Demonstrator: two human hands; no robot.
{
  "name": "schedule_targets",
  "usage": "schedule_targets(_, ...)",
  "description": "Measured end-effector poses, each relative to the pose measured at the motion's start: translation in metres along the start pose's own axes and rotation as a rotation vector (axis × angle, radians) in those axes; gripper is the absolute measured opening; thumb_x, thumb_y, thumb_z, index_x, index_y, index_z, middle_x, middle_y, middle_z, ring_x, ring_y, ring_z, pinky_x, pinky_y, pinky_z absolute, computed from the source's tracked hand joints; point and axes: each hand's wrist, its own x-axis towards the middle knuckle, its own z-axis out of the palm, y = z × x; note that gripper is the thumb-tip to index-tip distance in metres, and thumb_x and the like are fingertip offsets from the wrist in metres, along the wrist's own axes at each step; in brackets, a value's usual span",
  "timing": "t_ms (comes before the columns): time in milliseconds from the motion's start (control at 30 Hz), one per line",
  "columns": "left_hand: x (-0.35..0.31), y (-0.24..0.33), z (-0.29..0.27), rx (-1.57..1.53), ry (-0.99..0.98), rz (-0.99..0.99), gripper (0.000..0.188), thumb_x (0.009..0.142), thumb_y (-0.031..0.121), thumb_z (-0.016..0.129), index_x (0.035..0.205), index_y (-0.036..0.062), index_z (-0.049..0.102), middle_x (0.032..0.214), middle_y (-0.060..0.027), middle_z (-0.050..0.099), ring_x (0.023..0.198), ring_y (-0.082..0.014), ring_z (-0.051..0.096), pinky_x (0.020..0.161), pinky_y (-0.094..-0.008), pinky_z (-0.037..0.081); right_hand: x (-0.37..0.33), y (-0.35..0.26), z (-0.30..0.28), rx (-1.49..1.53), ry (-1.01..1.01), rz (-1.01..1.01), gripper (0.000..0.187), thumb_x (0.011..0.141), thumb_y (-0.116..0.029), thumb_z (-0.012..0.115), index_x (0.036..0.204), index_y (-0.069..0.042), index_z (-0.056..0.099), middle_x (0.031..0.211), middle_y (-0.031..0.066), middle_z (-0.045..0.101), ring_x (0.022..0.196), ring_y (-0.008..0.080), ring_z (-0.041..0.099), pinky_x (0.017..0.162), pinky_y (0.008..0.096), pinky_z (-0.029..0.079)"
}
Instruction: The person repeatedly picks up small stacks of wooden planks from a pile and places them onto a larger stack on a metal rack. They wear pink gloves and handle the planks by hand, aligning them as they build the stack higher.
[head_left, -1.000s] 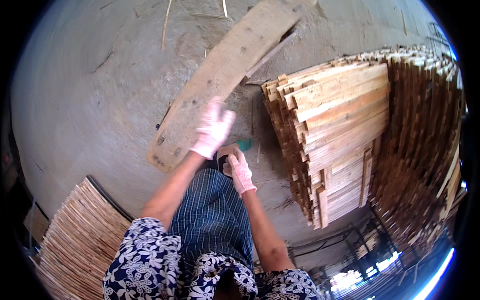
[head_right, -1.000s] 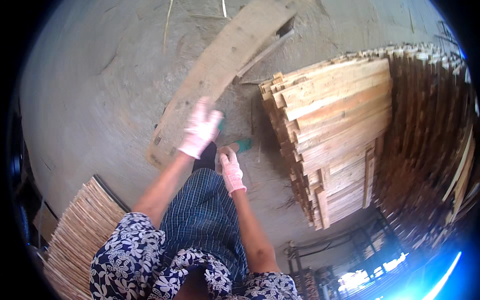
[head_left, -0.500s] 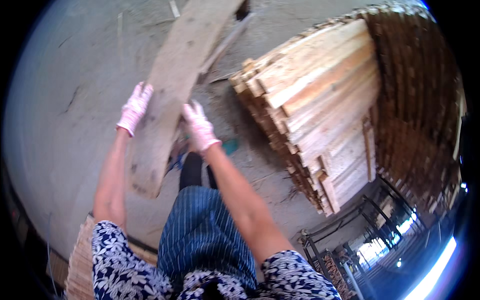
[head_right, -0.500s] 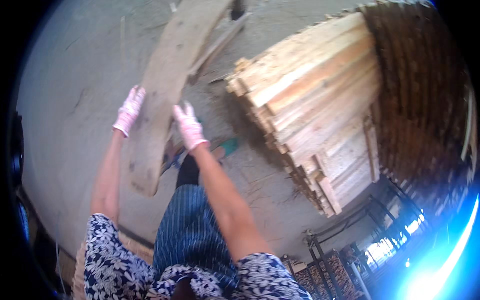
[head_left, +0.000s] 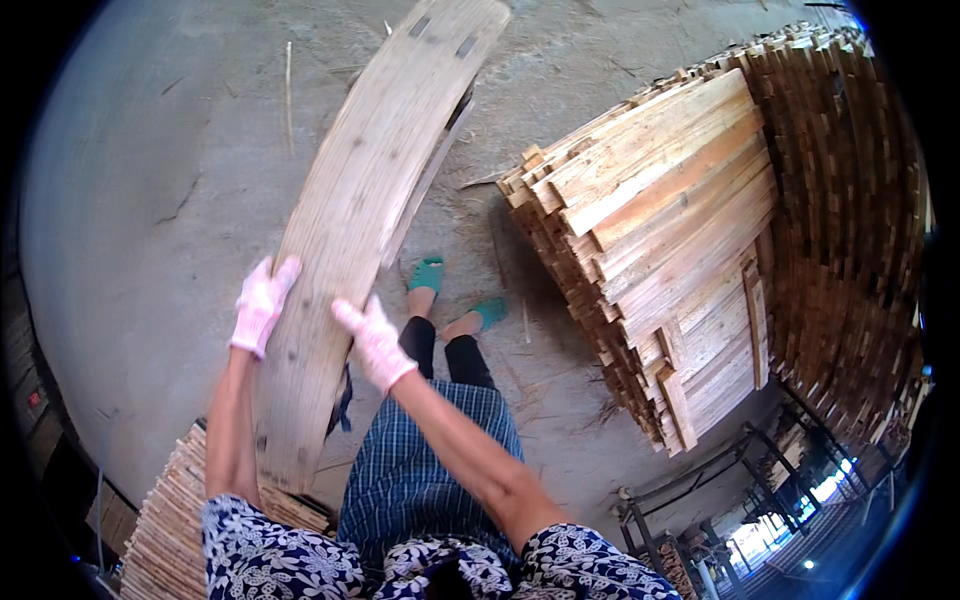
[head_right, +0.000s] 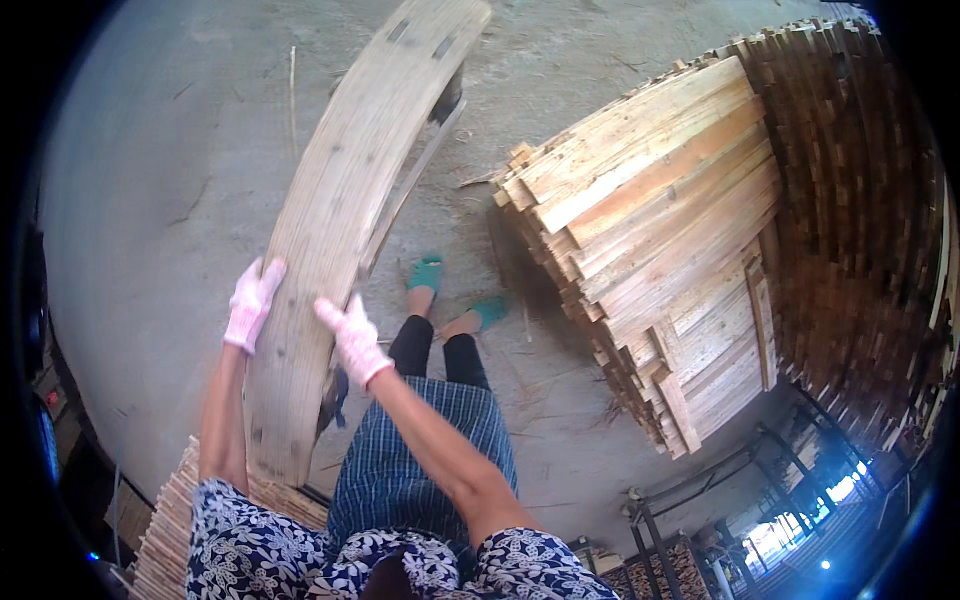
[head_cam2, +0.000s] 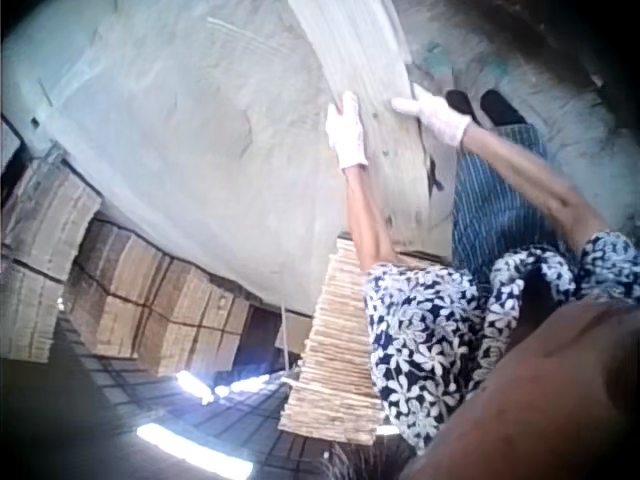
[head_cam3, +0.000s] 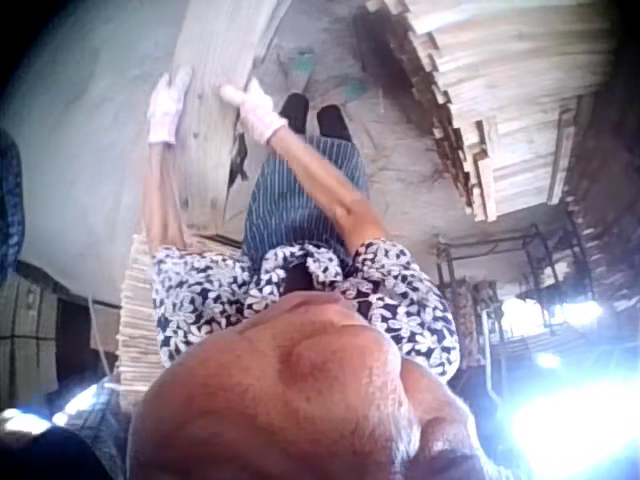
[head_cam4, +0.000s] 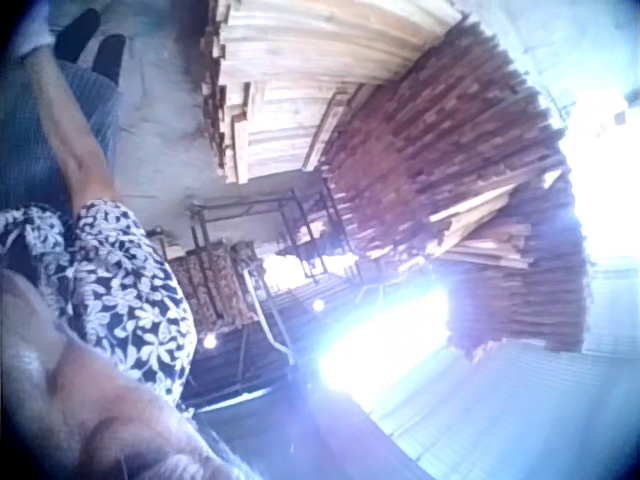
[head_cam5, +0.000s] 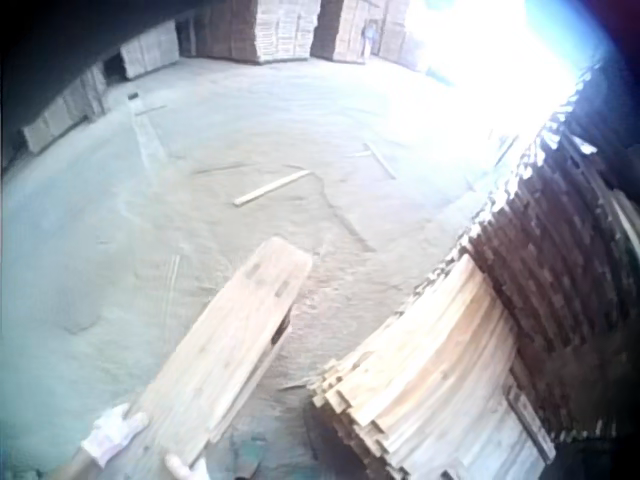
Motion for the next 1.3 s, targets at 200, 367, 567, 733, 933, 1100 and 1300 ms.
schedule_targets(200, -0.14, -0.026, -0.089, 0.189, 0.06, -0.111, 0.061, 0.091, 0.047, 0.067, 0.124, -0.0038, 0.062, 0.111, -0.0288, 0.07, 0.106, -0.0424, 0.067, 0.09, -0.0474, 0.051, -0.093, 0.045, 0.064, 0.024, -0.241, 0.379, 0.086, 0.089, -0.042, 0.076, 0.154, -0.009, 0.03, 0.145, 0.0159, 0.05, 0.133, 0.0326, 0.047, 0.103, 0.0571, 0.044)
schedule_targets(367, -0.18, -0.038, -0.114, 0.539, 0.062, -0.174, 0.063, 0.089, 0.056, 0.067, 0.118, -0.0001, 0.063, 0.102, -0.0304, 0.07, 0.099, -0.0492, 0.066, 0.084, -0.0537, 0.052, -0.12, 0.102, 0.081, 0.104, -0.428, 0.486, 0.081, 0.089, -0.047, 0.076, 0.153, -0.015, 0.038, 0.148, 0.015, 0.049, 0.139, 0.0369, 0.043, 0.098, 0.0745, 0.04)
schedule_targets(567, -0.186, -0.031, -0.131, 0.795, 0.0, -0.1, 0.073, 0.085, 0.063, 0.066, 0.124, 0.0011, 0.062, 0.104, -0.0296, 0.07, 0.103, -0.0468, 0.067, 0.087, -0.0539, 0.052, -0.143, 0.142, 0.105, 0.356, -0.459, 0.64, 0.073, 0.091, -0.044, 0.074, 0.151, -0.016, 0.044, 0.151, 0.0118, 0.048, 0.141, 0.0372, 0.04, 0.103, 0.0755, 0.036)
schedule_targets(733, -0.182, -0.012, -0.131, 0.98, -0.106, 0.019, 0.081, 0.084, 0.065, 0.066, 0.13, -0.0014, 0.059, 0.11, -0.0292, 0.07, 0.106, -0.0452, 0.066, 0.09, -0.0513, 0.053, -0.159, 0.156, 0.12, 0.591, -0.365, 0.617, 0.074, 0.092, -0.039, 0.074, 0.152, -0.013, 0.04, 0.153, 0.0119, 0.046, 0.143, 0.0376, 0.039, 0.111, 0.0734, 0.027)
schedule_targets(933, -0.154, 0.066, -0.086, 1.207, -0.251, 0.301, 0.073, 0.085, 0.061, 0.066, 0.122, -0.0015, 0.062, 0.103, -0.0271, 0.071, 0.101, -0.0441, 0.068, 0.086, -0.0527, 0.054, -0.14, 0.156, 0.116, 0.884, -0.243, 0.4, 0.07, 0.092, -0.036, 0.076, 0.149, -0.013, 0.044, 0.146, 0.0094, 0.052, 0.139, 0.0319, 0.043, 0.112, 0.0682, 0.031)
schedule_targets(1100, -0.128, 0.098, -0.03, 1.337, -0.334, 0.558, 0.069, 0.084, 0.065, 0.066, 0.109, -0.0002, 0.063, 0.098, -0.0256, 0.072, 0.095, -0.042, 0.071, 0.083, -0.0519, 0.055, -0.106, 0.16, 0.103, 1.121, -0.178, 0.173, 0.07, 0.09, -0.034, 0.078, 0.148, -0.012, 0.046, 0.153, 0.0143, 0.043, 0.144, 0.0372, 0.032, 0.114, 0.0696, 0.028)
schedule_targets(1300, -0.105, 0.155, 0.095, 1.444, -0.49, 0.877, 0.077, 0.083, 0.072, 0.062, 0.116, 0.0029, 0.064, 0.105, -0.0251, 0.072, 0.102, -0.041, 0.07, 0.087, -0.0505, 0.055, -0.052, 0.139, 0.013, 1.313, -0.059, -0.089, 0.06, 0.096, -0.028, 0.071, 0.146, -0.007, 0.043, 0.149, 0.0177, 0.046, 0.141, 0.0418, 0.036, 0.114, 0.0696, 0.028)
